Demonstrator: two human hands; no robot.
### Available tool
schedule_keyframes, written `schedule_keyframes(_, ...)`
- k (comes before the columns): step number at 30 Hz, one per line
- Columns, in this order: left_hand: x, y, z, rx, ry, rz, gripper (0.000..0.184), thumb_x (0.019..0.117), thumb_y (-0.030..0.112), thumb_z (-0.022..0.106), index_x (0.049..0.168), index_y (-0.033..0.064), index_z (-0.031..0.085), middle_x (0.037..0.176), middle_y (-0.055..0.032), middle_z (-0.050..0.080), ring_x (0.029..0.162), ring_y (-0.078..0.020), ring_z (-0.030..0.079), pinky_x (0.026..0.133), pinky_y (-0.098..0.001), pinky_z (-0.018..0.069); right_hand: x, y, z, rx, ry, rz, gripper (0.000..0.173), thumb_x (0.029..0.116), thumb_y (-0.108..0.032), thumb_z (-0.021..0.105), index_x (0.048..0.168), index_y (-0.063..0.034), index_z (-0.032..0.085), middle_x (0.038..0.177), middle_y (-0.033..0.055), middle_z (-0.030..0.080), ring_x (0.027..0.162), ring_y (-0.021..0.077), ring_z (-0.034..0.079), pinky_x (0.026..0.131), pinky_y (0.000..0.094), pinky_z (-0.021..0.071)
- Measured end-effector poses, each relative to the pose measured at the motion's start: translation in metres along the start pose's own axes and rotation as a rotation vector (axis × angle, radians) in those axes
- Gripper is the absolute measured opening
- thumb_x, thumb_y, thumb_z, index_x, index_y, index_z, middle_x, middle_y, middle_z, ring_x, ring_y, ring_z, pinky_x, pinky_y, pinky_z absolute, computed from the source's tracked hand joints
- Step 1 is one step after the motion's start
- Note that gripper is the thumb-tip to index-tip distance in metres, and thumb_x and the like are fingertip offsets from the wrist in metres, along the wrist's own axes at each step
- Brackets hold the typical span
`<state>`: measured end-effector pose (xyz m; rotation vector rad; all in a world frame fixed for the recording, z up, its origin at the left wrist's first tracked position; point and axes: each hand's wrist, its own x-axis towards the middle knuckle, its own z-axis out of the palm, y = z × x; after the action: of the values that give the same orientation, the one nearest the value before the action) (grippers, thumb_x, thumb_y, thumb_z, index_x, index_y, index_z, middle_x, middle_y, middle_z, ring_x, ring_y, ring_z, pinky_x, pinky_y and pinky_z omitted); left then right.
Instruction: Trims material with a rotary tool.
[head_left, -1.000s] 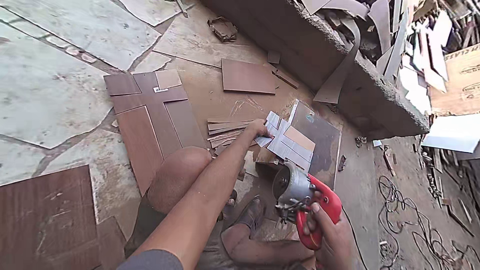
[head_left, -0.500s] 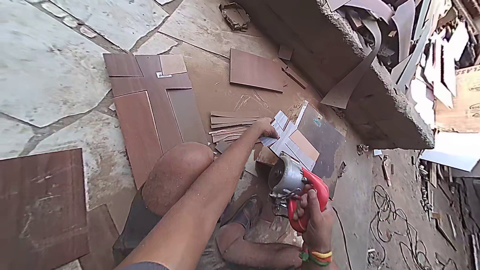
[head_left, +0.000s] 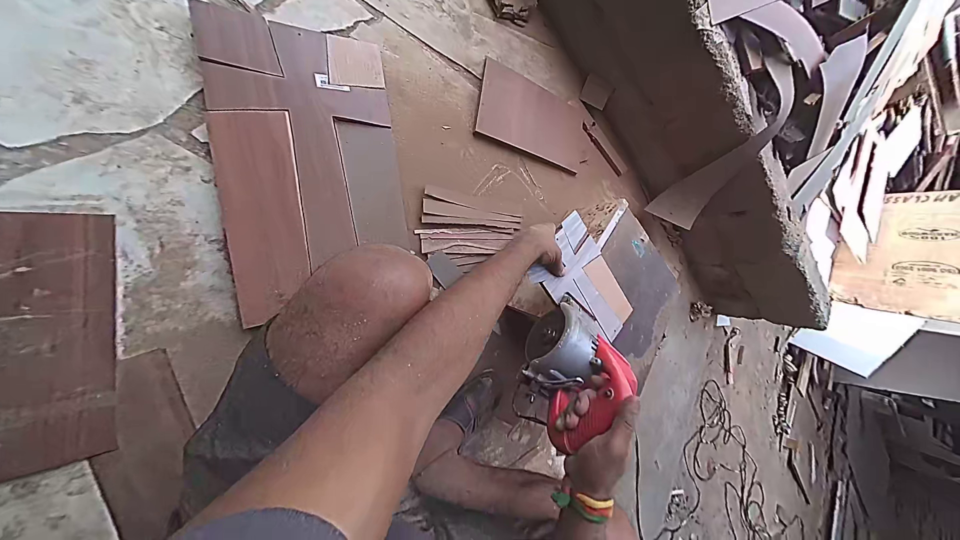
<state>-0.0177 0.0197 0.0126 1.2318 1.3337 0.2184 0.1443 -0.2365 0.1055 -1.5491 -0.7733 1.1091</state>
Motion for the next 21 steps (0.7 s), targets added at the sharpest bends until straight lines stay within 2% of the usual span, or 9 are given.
schedule_keyframes(2,-0.003,0.002,-0.002,0.012,-0.008,0.005,0.092,0.0673,0.025,0.095,0.145,0.0030,0.050,0.128,-0.0233,0.064,0.117,-0.0380,0.065,0.095,-0.0595,0.0539,0.000,-0.001,0.001,-0.033,0.017,-0.013,0.059,0.1060,-0.058,0.034,0.104,-0.0053,0.059,0.057,0.0005,0.059,0.042,0.0118,0.059,0.040,0.0301,0.0550)
schedule_keyframes(4,-0.010,0.006,-0.008,0.023,-0.031,0.018,0.088,0.0694,0.026,0.095,0.141,-0.0001,0.052,0.128,-0.0234,0.063,0.119,-0.0371,0.063,0.096,-0.0581,0.0528,-0.001,0.001,0.004,-0.063,0.048,-0.036,0.054,0.1062,-0.054,0.038,0.103,-0.0031,0.058,0.056,0.0010,0.058,0.042,0.0122,0.059,0.040,0.0302,0.0553)
schedule_keyframes(7,-0.011,0.005,-0.007,0.042,-0.021,0.020,0.088,0.0696,0.029,0.094,0.141,0.0002,0.052,0.130,-0.0228,0.062,0.121,-0.0373,0.062,0.097,-0.0578,0.0526,-0.004,0.010,0.004,-0.078,0.043,-0.088,0.055,0.1056,-0.056,0.041,0.104,-0.0039,0.058,0.057,0.0000,0.058,0.042,0.0117,0.059,0.041,0.0297,0.0557)
schedule_keyframes(11,-0.009,0.006,-0.004,0.024,0.014,-0.001,0.082,0.0698,0.025,0.094,0.137,0.0009,0.055,0.124,-0.0230,0.065,0.115,-0.0378,0.065,0.093,-0.0586,0.0538,-0.006,0.017,0.008,-0.071,0.062,-0.119,0.054,0.1040,-0.056,0.046,0.103,-0.0039,0.057,0.055,0.0001,0.058,0.041,0.0122,0.060,0.040,0.0300,0.0558)
schedule_keyframes(18,-0.006,0.006,-0.003,0.032,-0.004,-0.009,0.084,0.0701,0.026,0.094,0.139,0.0007,0.053,0.121,-0.0231,0.066,0.112,-0.0372,0.066,0.093,-0.0586,0.0539,-0.004,0.010,0.009,-0.031,0.093,-0.071,0.054,0.1002,-0.058,0.055,0.102,-0.0042,0.058,0.055,0.0009,0.058,0.041,0.0128,0.059,0.040,0.0310,0.0561)
schedule_keyframes(21,-0.009,0.007,-0.002,0.053,0.006,0.004,0.082,0.0697,0.026,0.094,0.137,-0.0006,0.055,0.120,-0.0236,0.067,0.111,-0.0382,0.066,0.090,-0.0594,0.0544,-0.005,0.007,0.008,-0.034,0.086,-0.039,0.054,0.1006,-0.059,0.053,0.102,-0.0049,0.058,0.056,0.0013,0.058,0.042,0.0138,0.060,0.041,0.0325,0.0570)
